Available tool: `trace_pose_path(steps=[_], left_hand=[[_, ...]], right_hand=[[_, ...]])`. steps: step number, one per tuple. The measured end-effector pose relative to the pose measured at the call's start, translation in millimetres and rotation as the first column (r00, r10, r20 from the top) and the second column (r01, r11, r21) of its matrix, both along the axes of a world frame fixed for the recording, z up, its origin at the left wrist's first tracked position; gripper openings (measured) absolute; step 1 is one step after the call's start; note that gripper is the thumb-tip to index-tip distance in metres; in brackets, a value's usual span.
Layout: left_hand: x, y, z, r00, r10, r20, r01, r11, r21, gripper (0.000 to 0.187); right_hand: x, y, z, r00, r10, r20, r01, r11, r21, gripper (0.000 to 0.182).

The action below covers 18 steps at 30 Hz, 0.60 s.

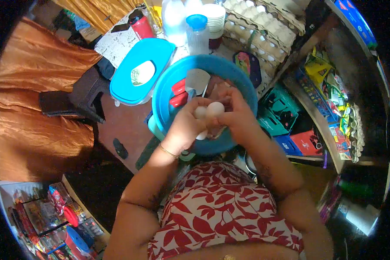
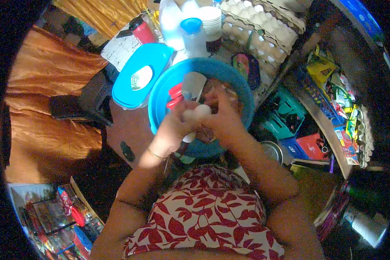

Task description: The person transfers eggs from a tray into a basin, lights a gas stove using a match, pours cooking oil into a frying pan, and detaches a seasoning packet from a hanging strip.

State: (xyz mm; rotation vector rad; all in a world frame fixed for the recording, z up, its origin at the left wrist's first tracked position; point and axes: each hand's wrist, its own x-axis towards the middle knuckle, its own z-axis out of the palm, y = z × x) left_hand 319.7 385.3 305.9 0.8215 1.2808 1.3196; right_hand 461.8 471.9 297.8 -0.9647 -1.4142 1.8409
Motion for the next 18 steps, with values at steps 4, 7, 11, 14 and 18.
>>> trace_pose_path(steps=[4, 7, 11, 14, 18], left_hand=[[-10.7, -1.7, -0.6, 0.983, -0.066, -0.169, 0.072, 0.997, 0.028, 0.05], [-10.4, -6.7, 8.3, 0.98, 0.0, -0.2, 0.001, 1.0, 0.008, 0.046], [-28.2, -21.3, -5.7, 0.986, 0.165, 0.039, -0.167, 0.984, 0.068, 0.035], [-45.5, -45.3, 7.1, 0.951, 0.281, 0.128, -0.285, 0.958, 0.015, 0.03], [-65.5, -86.7, 6.7, 0.914, 0.39, 0.111, -0.396, 0.918, 0.031, 0.036]], right_hand=[[-0.5, 5.3, 6.4, 0.977, 0.149, 0.151, -0.156, 0.987, 0.031, 0.053], [-0.4, 9.9, -0.8, 0.976, 0.182, 0.122, -0.185, 0.983, 0.014, 0.046], [21.5, 29.8, -9.3, 0.799, 0.166, 0.579, -0.51, 0.696, 0.505, 0.032], [20.4, 27.3, -29.0, 0.558, 0.553, 0.619, -0.644, 0.759, -0.098, 0.03], [9.1, 16.4, -114.2, 0.808, 0.567, 0.163, -0.567, 0.822, -0.046, 0.027]])
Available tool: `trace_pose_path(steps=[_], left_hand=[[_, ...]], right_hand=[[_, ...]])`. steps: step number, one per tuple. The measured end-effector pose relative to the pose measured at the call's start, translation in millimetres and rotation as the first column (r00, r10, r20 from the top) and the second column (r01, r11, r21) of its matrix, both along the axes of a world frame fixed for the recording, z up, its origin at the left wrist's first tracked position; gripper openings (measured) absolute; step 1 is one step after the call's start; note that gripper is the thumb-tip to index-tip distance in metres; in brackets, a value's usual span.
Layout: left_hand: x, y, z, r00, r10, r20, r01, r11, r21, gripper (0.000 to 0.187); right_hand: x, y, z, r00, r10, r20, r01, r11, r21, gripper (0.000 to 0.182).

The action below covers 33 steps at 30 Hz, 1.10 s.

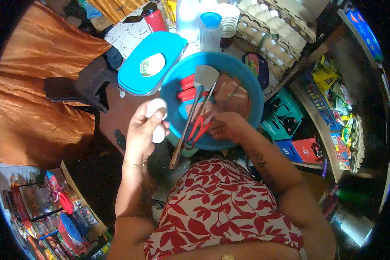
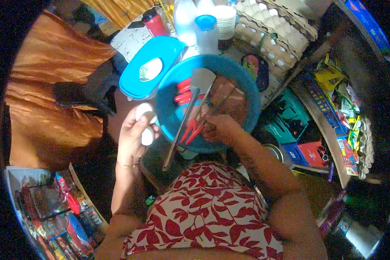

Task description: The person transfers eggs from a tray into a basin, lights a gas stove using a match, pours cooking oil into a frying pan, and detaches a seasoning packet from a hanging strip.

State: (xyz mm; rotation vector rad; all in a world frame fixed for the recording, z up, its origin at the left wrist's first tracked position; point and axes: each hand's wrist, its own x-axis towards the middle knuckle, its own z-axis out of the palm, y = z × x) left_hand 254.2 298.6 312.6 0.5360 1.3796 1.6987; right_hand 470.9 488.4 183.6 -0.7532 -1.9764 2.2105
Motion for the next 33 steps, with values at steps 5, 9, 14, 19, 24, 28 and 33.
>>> trace_pose_path(steps=[5, 9, 14, 19, 24, 28, 33], left_hand=[[-7.1, -46.4, 2.4, 0.992, 0.122, 0.014, -0.122, 0.992, 0.035, 0.041], [-4.1, -80.0, 7.1, 0.998, 0.045, 0.047, -0.05, 0.993, 0.109, 0.05], [22.3, -79.6, -2.4, 0.981, -0.175, 0.085, 0.181, 0.981, -0.063, 0.052], [39.3, -33.6, -29.6, 0.937, -0.313, 0.155, 0.337, 0.927, -0.166, 0.037], [35.8, 0.7, -36.1, 0.925, -0.254, 0.282, 0.303, 0.942, -0.146, 0.035], [31.0, 19.4, -43.4, 0.95, -0.283, 0.13, 0.304, 0.935, -0.182, 0.031], [35.2, 34.7, -52.3, 0.826, -0.459, -0.328, 0.4, 0.886, -0.233, 0.031]], right_hand=[[-39.3, -17.5, 6.4, 0.965, -0.259, 0.033, 0.198, 0.643, -0.74, 0.03], [-63.4, -6.0, -26.7, 0.869, 0.182, -0.46, -0.066, 0.964, 0.258, 0.034], [-81.7, 11.8, -27.6, 0.978, -0.099, 0.184, 0.003, 0.887, 0.461, 0.031], [-79.8, 20.6, -2.3, 0.916, 0.04, 0.4, -0.354, 0.549, 0.757, 0.03], [-98.5, 35.8, 2.9, 0.584, 0.183, 0.791, -0.793, 0.338, 0.507, 0.033], [-109.4, 41.3, 6.2, 0.427, 0.207, 0.88, -0.896, 0.224, 0.383, 0.036], [-98.1, 37.5, 13.5, 0.529, 0.197, 0.825, -0.848, 0.087, 0.523, 0.036]])
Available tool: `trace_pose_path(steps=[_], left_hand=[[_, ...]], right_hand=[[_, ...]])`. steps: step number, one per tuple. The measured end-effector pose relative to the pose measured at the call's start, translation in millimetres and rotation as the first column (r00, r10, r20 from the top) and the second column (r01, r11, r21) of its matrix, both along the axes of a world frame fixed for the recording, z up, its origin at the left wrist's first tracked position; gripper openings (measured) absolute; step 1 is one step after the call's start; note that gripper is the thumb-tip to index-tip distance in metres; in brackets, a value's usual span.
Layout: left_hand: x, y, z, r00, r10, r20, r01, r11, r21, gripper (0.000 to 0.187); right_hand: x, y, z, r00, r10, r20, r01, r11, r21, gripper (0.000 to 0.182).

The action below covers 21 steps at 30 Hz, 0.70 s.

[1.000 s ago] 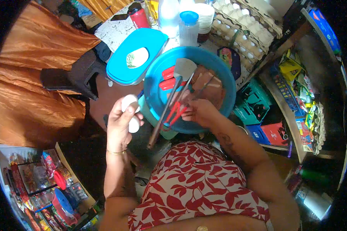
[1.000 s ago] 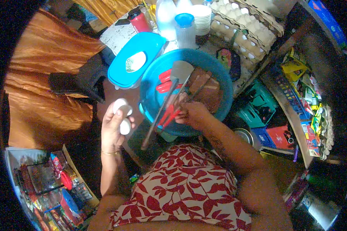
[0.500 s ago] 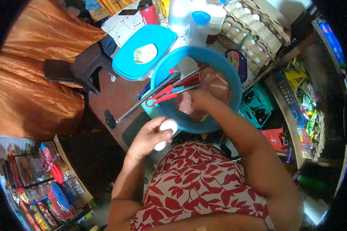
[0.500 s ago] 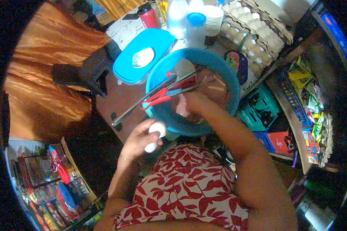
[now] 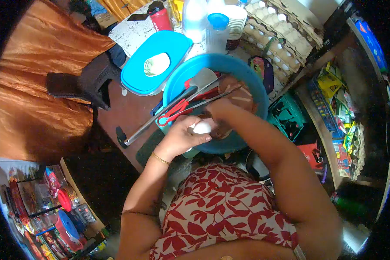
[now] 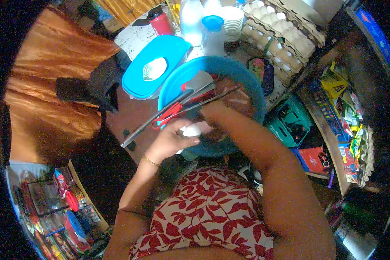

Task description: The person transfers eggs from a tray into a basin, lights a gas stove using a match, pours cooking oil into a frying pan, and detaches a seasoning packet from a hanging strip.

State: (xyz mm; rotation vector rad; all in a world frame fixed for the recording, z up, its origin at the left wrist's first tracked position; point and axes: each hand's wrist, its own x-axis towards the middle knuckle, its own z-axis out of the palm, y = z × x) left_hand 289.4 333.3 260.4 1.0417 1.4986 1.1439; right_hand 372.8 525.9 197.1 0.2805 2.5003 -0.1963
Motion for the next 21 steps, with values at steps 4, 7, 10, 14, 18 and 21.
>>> trace_pose_path(steps=[4, 7, 10, 14, 18, 21], left_hand=[[-1.6, 5.8, -10.9, 0.968, -0.085, -0.236, 0.088, 0.996, 0.002, 0.034], [-3.0, 10.0, -4.9, 0.935, -0.077, -0.346, 0.076, 0.997, -0.017, 0.04], [-3.0, 13.9, -0.2, 0.902, -0.068, -0.426, 0.067, 0.998, -0.018, 0.046], [0.1, 17.5, 5.8, 0.852, -0.066, -0.519, 0.078, 0.997, 0.002, 0.048], [4.9, 25.2, 6.3, 0.779, -0.127, -0.614, 0.136, 0.99, -0.032, 0.046], [13.8, 36.3, -5.4, 0.611, -0.183, -0.771, 0.249, 0.968, -0.032, 0.047]], right_hand=[[10.8, 2.8, -4.4, 0.988, 0.011, -0.155, -0.015, 0.999, -0.028, 0.027], [24.1, -8.3, 24.5, 0.991, -0.004, -0.133, 0.004, 1.0, 0.001, 0.023], [44.3, -15.4, 42.2, 0.991, -0.074, -0.113, 0.079, 0.996, 0.042, 0.025], [85.0, -16.4, 58.4, 0.875, -0.32, -0.362, 0.343, 0.939, -0.002, 0.024], [112.0, -2.6, 100.2, 0.809, -0.44, -0.39, 0.456, 0.888, -0.057, 0.027], [128.4, 6.2, 111.6, 0.65, -0.538, -0.537, 0.537, 0.825, -0.176, 0.03]])
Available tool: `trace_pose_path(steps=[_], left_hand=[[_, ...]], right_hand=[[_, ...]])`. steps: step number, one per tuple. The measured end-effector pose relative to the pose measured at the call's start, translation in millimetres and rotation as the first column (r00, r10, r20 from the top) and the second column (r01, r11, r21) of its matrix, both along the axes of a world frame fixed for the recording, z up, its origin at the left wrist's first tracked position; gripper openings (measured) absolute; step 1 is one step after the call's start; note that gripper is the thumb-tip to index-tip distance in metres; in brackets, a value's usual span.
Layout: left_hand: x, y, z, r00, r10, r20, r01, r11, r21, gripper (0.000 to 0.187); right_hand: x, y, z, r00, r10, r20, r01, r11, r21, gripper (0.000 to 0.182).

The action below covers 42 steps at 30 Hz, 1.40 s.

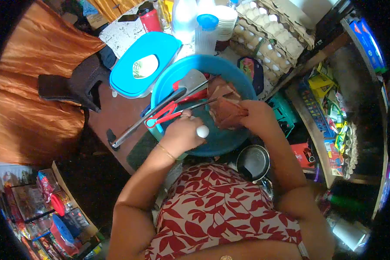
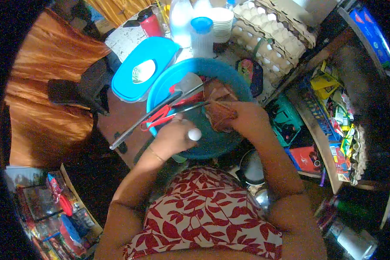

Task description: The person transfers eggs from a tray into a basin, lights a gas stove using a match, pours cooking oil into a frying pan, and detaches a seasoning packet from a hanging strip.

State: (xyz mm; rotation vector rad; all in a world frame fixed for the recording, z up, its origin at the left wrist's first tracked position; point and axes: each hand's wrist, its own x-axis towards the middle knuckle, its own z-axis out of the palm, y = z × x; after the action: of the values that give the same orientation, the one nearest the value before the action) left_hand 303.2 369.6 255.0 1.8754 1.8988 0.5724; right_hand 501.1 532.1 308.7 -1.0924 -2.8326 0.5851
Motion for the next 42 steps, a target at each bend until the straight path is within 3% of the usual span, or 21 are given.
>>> trace_pose_path(steps=[2, 3, 5, 7, 10, 12, 15, 17, 18, 20, 22, 24, 27, 31, 36, 38, 42], left_hand=[[10.7, 11.2, -8.9, 0.998, 0.05, -0.049, -0.059, 0.98, -0.188, 0.043], [13.0, 18.6, -16.6, 0.997, 0.054, -0.049, -0.062, 0.981, -0.186, 0.043], [12.9, 33.9, -39.2, 0.998, -0.064, -0.017, 0.055, 0.945, -0.322, 0.04], [11.7, 42.5, -74.7, 0.993, -0.115, -0.036, 0.101, 0.956, -0.274, 0.04], [11.2, 47.4, -81.8, 0.979, -0.195, -0.056, 0.177, 0.955, -0.238, 0.041], [12.1, 48.6, -72.6, 0.973, -0.224, -0.056, 0.204, 0.947, -0.249, 0.042], [18.1, 41.4, -41.1, 0.936, -0.295, -0.192, 0.216, 0.912, -0.349, 0.044], [30.6, 28.1, -4.7, 0.975, -0.047, -0.216, 0.025, 0.994, -0.104, 0.044], [29.6, 24.3, 12.2, 0.975, -0.053, -0.218, 0.031, 0.994, -0.104, 0.044], [19.1, 12.8, 34.8, 0.887, 0.247, -0.389, -0.183, 0.964, 0.193, 0.05], [1.1, 10.9, 16.0, 0.811, 0.303, -0.5, -0.294, 0.951, 0.099, 0.054], [-11.7, 15.4, 6.8, 0.787, 0.313, -0.532, -0.289, 0.948, 0.13, 0.047], [-17.1, 21.7, 10.6, 0.792, 0.226, -0.568, -0.275, 0.961, -0.001, 0.032], [-19.0, 18.3, 14.8, 0.786, 0.302, -0.54, -0.292, 0.95, 0.106, 0.032], [-27.0, 10.0, 44.9, 0.858, 0.456, -0.236, -0.431, 0.889, 0.153, 0.033], [-33.1, 5.6, 53.7, 0.851, 0.468, -0.24, -0.437, 0.883, 0.171, 0.028], [-45.8, -3.7, 54.0, 0.833, 0.535, -0.143, -0.467, 0.817, 0.339, 0.023]], right_hand=[[5.4, 3.2, 7.2, 0.992, -0.127, -0.012, 0.126, 0.991, -0.041, 0.033], [7.1, 4.3, 9.0, 0.992, -0.123, -0.013, 0.122, 0.992, -0.038, 0.033], [10.0, 5.0, 11.1, 0.977, -0.212, 0.008, 0.212, 0.974, -0.081, 0.03], [13.8, 6.6, 6.1, 0.975, -0.221, -0.022, 0.218, 0.972, -0.088, 0.03], [18.6, 7.7, 1.8, 0.97, -0.233, -0.072, 0.226, 0.969, -0.1, 0.031], [21.1, 8.0, 0.8, 0.968, -0.235, -0.092, 0.225, 0.969, -0.105, 0.031], [23.8, 7.9, 1.8, 0.954, -0.278, -0.114, 0.261, 0.955, -0.141, 0.032], [25.3, 7.3, 6.2, 0.945, -0.291, -0.152, 0.267, 0.951, -0.158, 0.031], [25.4, 8.6, 9.1, 0.943, -0.296, -0.154, 0.273, 0.949, -0.158, 0.031], [26.6, 8.3, 13.4, 0.949, -0.298, -0.101, 0.286, 0.951, -0.119, 0.029], [27.4, 10.1, 12.4, 0.948, -0.303, -0.093, 0.287, 0.945, -0.153, 0.033], [23.7, 13.0, 12.3, 0.948, -0.304, -0.099, 0.283, 0.942, -0.182, 0.037], [22.9, 12.6, 9.2, 0.94, -0.304, -0.156, 0.274, 0.944, -0.184, 0.036], [17.5, 14.8, 11.3, 0.957, -0.246, -0.156, 0.223, 0.963, -0.154, 0.034], [-3.9, 26.1, 31.3, 0.982, -0.161, -0.094, 0.132, 0.956, -0.261, 0.031], [-14.8, 40.2, 20.8, 0.987, 0.02, -0.161, -0.056, 0.973, -0.223, 0.028], [-41.2, 90.3, -30.8, 0.979, 0.144, -0.146, -0.172, 0.965, -0.197, 0.027]])
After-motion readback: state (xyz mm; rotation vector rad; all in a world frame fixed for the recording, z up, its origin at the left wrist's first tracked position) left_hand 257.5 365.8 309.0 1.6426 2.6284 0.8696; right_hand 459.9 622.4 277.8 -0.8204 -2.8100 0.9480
